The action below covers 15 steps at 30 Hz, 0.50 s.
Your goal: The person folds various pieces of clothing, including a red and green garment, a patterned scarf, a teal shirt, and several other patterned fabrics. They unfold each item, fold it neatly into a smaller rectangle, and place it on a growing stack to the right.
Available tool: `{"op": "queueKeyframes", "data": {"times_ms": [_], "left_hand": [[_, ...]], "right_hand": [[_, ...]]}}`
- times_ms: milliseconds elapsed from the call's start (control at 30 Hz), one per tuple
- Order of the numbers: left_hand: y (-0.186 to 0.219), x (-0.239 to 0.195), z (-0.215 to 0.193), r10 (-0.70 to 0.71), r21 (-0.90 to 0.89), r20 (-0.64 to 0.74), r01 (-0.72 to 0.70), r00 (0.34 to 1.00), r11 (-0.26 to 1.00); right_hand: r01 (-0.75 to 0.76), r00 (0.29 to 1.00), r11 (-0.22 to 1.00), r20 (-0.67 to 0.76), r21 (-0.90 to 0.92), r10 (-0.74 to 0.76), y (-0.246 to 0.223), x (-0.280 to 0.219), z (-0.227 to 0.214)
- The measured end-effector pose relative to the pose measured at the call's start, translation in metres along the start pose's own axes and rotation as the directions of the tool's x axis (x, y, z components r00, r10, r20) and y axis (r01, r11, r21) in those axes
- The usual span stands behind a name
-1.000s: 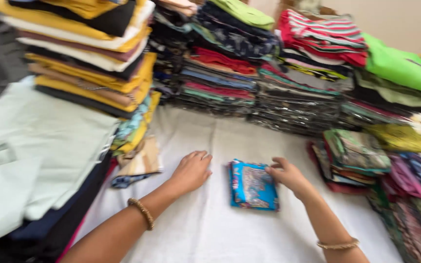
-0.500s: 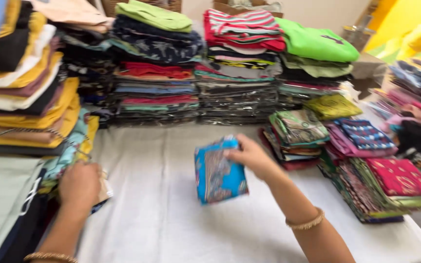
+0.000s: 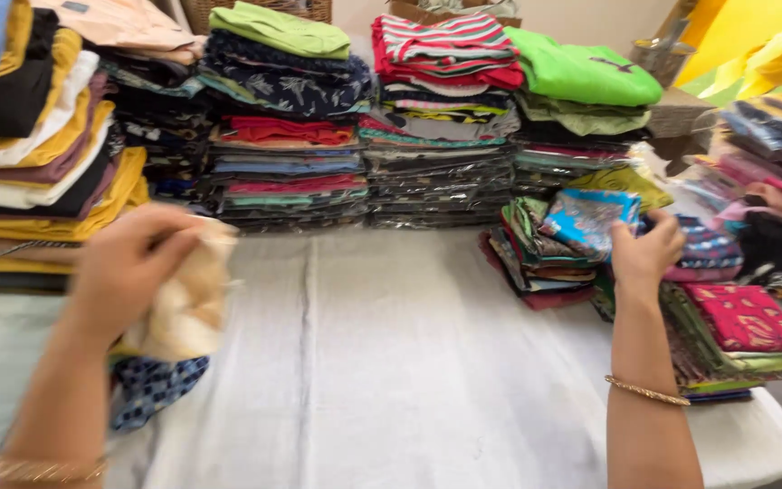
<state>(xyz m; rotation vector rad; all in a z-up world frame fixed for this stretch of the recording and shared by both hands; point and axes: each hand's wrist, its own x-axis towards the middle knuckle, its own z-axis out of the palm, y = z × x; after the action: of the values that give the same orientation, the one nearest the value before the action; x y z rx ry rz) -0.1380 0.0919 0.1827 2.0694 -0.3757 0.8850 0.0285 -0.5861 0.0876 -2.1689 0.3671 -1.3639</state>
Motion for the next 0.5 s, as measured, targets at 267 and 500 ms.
{"op": "queueKeyframes", "data": {"times_ms": [267, 500], "left_hand": [[0.082, 0.048, 0.079, 0.153, -0.291, 0.251, -0.076, 0.956, 0.954], [0.12, 0.054, 0.122, 0.217, -0.563, 0.4, 0.052, 0.89, 0.825]], "right_hand": [[-0.187, 0.757, 0.787, 0.596, 0.588, -0.266, -0.21, -0.061, -0.045], [-0.228, 0.582, 0.466, 0.504, 0.855, -0.639, -0.306, -0.093, -0.078]]}}
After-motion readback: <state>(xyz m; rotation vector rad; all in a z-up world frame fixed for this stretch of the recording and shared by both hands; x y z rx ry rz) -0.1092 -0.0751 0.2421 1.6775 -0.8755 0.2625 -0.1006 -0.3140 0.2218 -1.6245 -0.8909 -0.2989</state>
